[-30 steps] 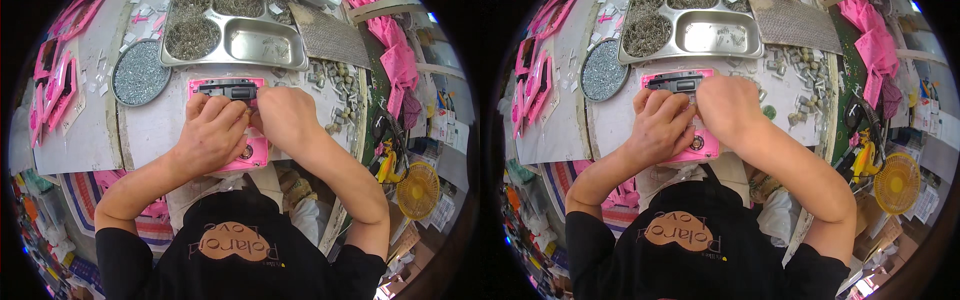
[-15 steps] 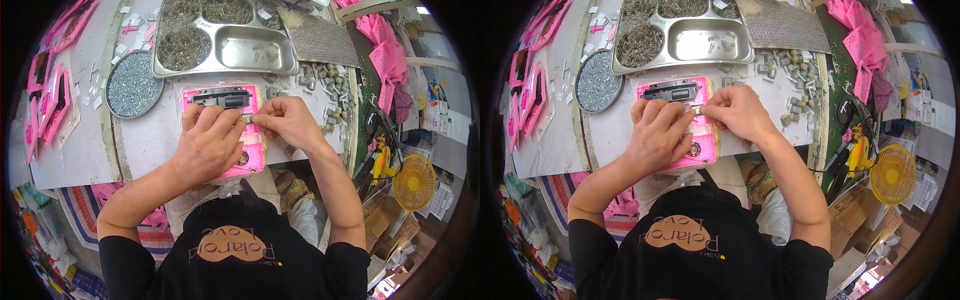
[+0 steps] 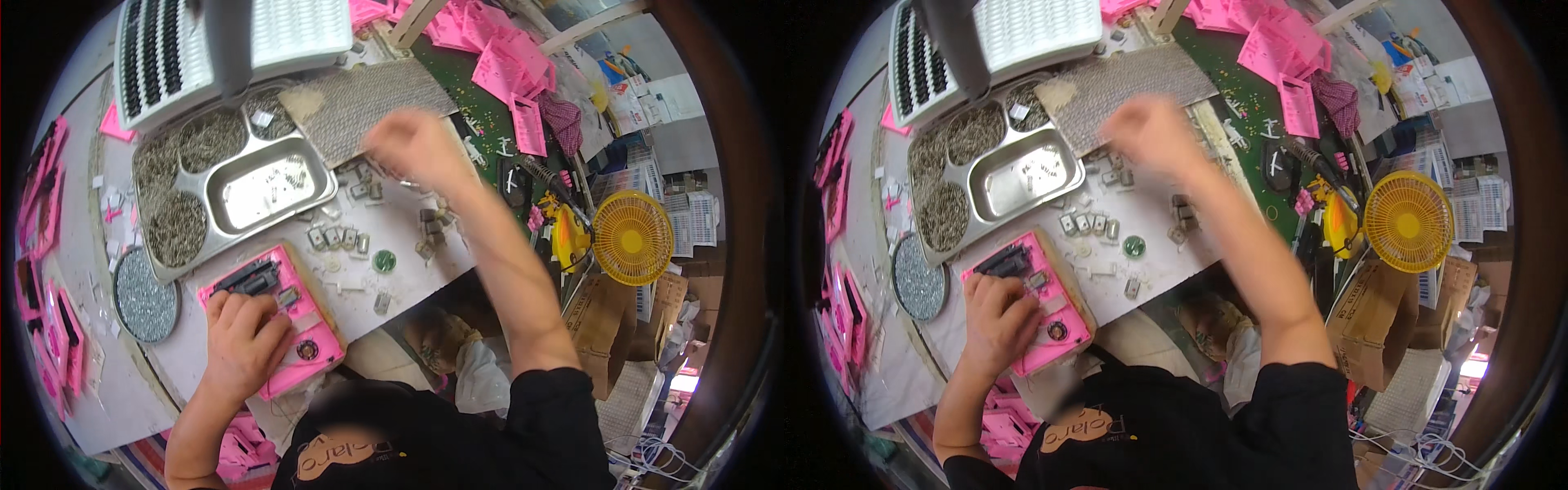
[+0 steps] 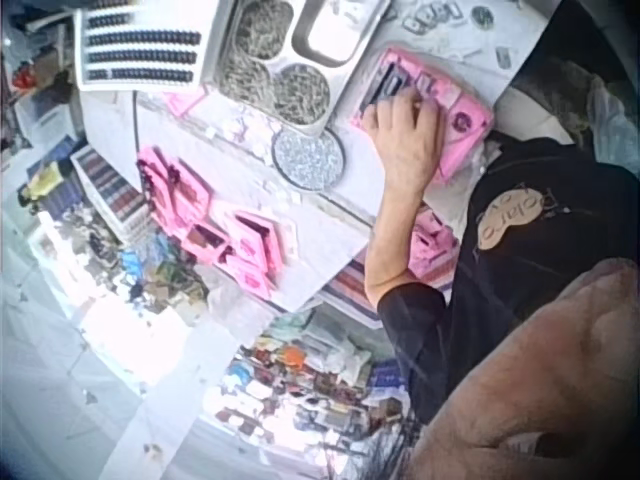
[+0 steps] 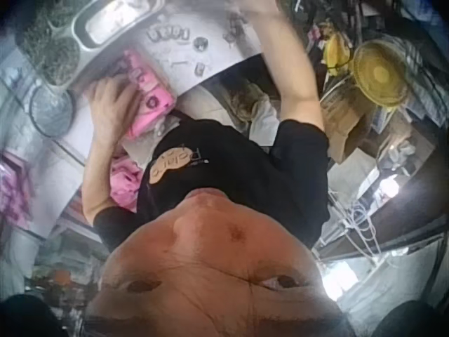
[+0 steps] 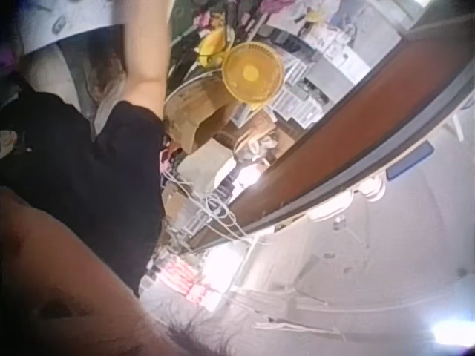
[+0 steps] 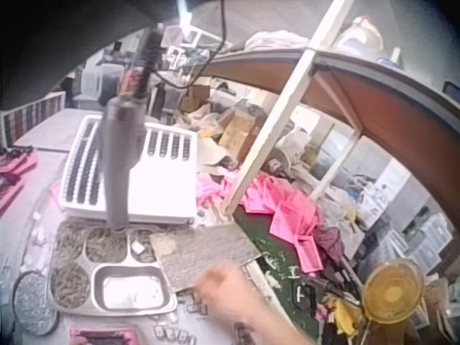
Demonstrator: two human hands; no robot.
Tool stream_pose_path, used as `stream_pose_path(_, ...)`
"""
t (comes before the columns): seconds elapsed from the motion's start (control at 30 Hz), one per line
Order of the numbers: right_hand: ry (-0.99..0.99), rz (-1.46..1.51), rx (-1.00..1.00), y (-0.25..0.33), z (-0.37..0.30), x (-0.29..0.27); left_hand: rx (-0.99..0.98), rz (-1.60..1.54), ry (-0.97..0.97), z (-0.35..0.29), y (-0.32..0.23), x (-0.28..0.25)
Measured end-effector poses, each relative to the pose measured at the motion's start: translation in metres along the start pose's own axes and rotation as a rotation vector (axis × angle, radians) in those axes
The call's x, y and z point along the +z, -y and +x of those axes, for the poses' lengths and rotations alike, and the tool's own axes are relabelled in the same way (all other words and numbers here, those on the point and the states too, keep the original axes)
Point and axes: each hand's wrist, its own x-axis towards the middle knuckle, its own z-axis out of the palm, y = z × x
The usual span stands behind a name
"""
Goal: Assembling components into a pink plastic housing and soldering wires.
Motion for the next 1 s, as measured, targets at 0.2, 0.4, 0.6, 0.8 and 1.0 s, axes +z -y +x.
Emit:
stream_pose_path(0.2, -0.448, -1.260, 0.589, -0.121, 0.141, -0.231, 0.045, -0.001, 0.076, 0.012, 0.006, -0.002)
stream_pose_path(0.4, -0.486, -1.400, 0.571, -0.181, 0.145, -0.248, 0.114, 0.101, 0.020, 0.006, 0.024, -0.014)
stream_pose_path(0.6, -0.460, -1.413, 0.568, -0.158, 0.187, -0.324, 0.038, -0.069, -0.048, 0.011, 0.035, -0.004)
stream_pose_path(0.8, -0.508, -1.058, -0.145, -0.008, 0.100, -0.329, -0.038, -0.150, 0.018, 0.031, 0.031, 0.005)
stream_pose_path(1.0, -0.386, 0.009, -0.408, 0.042, -0.103, -0.132, -0.211, -0.220, 0.043, 0.037, 0.033, 0.012)
